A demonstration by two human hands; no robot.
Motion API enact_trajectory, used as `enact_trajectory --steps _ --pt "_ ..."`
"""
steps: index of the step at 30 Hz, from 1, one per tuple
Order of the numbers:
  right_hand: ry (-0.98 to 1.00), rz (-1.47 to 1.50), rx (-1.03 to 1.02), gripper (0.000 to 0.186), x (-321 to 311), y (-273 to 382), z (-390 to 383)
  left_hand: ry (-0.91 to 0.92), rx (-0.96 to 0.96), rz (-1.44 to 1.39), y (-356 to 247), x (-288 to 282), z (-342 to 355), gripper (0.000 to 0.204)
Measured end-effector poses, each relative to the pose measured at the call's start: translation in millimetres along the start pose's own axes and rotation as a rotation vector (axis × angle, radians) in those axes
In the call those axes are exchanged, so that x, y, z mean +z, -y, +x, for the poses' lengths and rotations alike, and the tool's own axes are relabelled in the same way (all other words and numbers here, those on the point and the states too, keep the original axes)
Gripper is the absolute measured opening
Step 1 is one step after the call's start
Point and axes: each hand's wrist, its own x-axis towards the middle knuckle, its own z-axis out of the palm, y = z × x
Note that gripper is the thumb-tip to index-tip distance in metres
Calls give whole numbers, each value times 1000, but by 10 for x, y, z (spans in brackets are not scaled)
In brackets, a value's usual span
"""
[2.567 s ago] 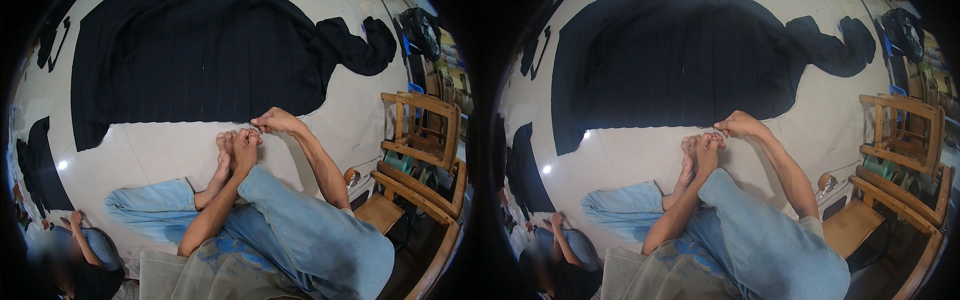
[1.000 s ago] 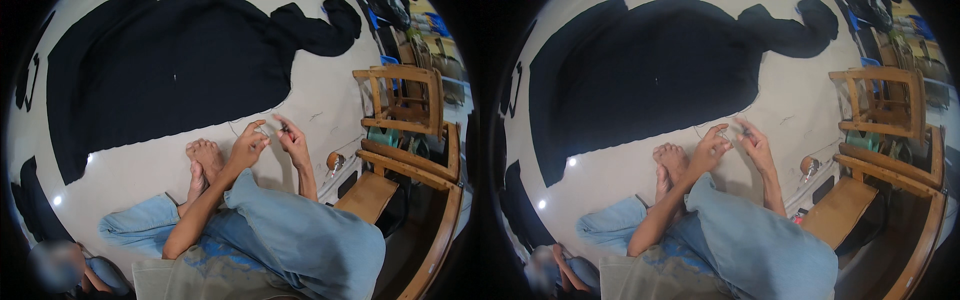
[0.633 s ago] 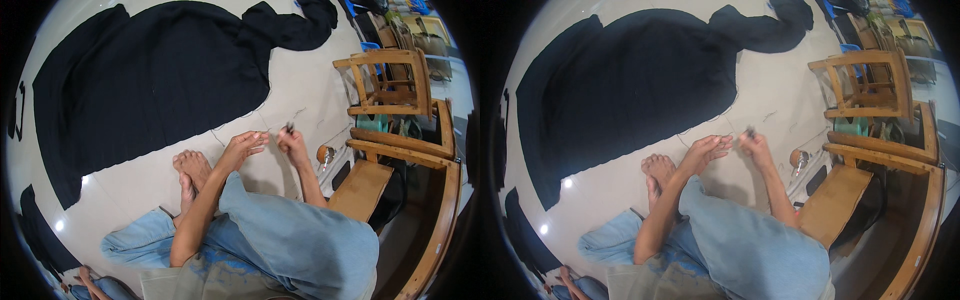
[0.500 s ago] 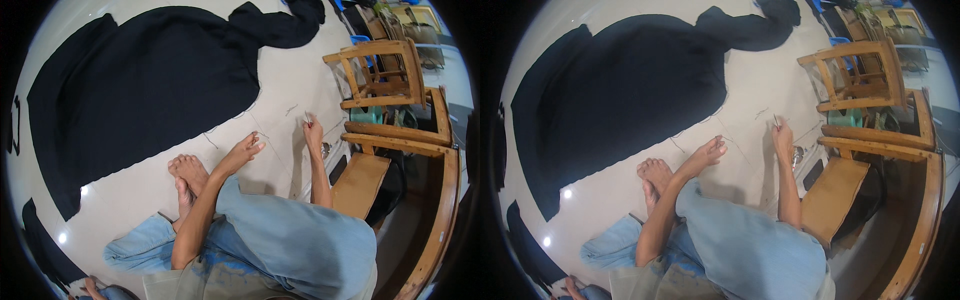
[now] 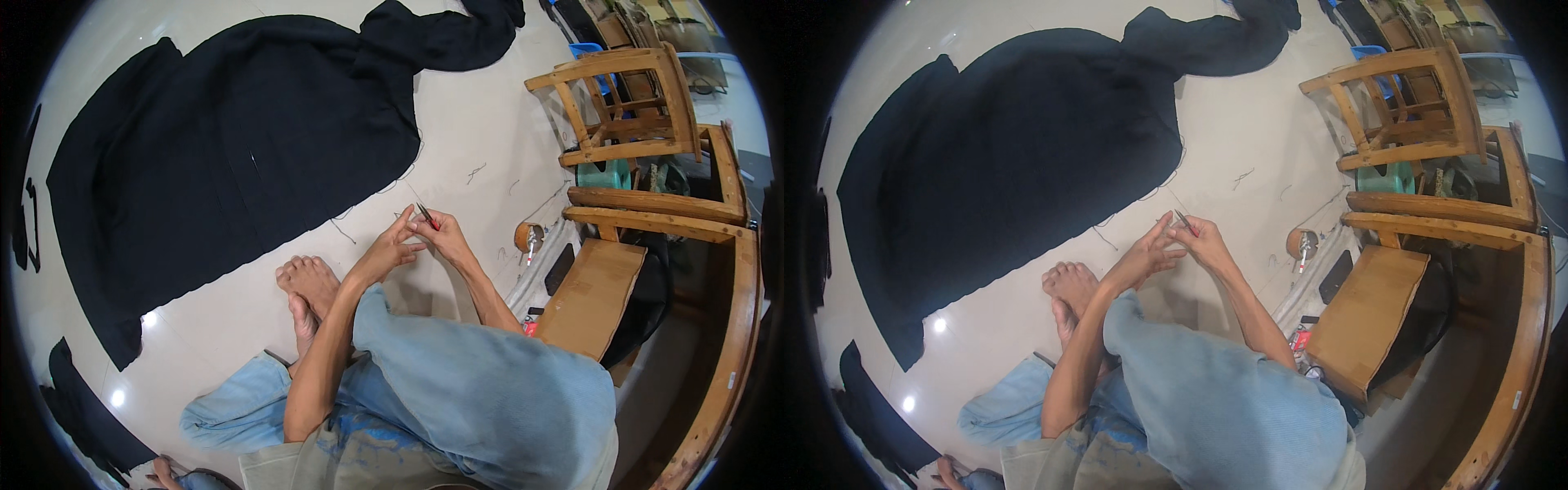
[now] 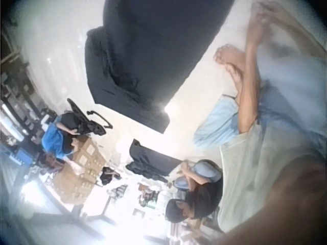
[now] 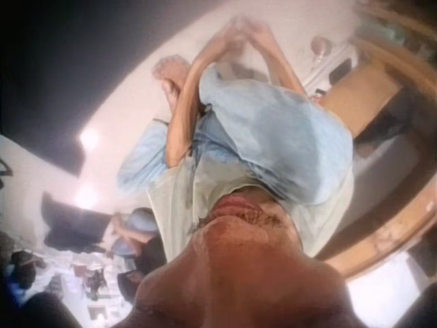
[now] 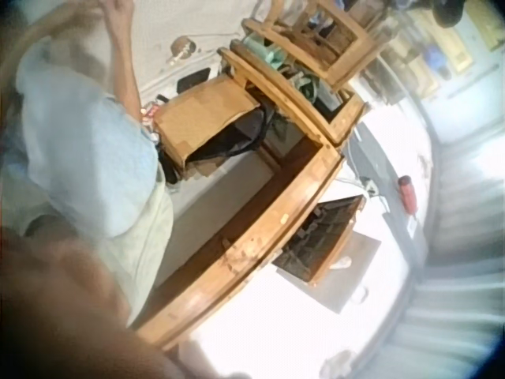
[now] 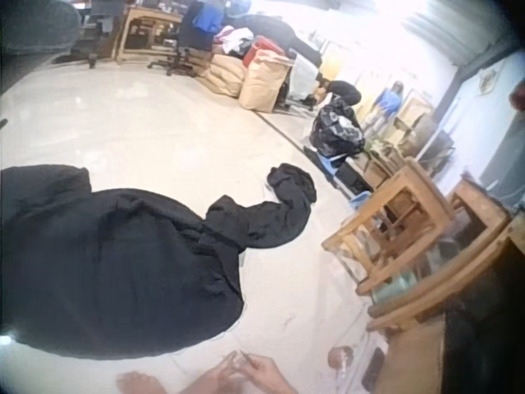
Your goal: The person sits on the floor and uses a red utility knife to cut a large piece of black fabric into vertical strips. They repeatedly slice the material, creating a fringed effect, and occasionally adjust the fabric's position to continue cutting.
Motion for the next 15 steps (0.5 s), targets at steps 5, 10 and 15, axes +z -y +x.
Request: enact_trajectory --steps 5,10,15 --pt "-508 -141 -75 24 -551 -314 388 -71 -7 -124 113 -140 -106 76" --pt "-844 -622 -242 30 -1372 -209 465 -94 30 -189 -57 -182 -377 67" --pt "-767 -822 48 35 -1260 81 383 -490 394 389 -187 -375 -696 50"
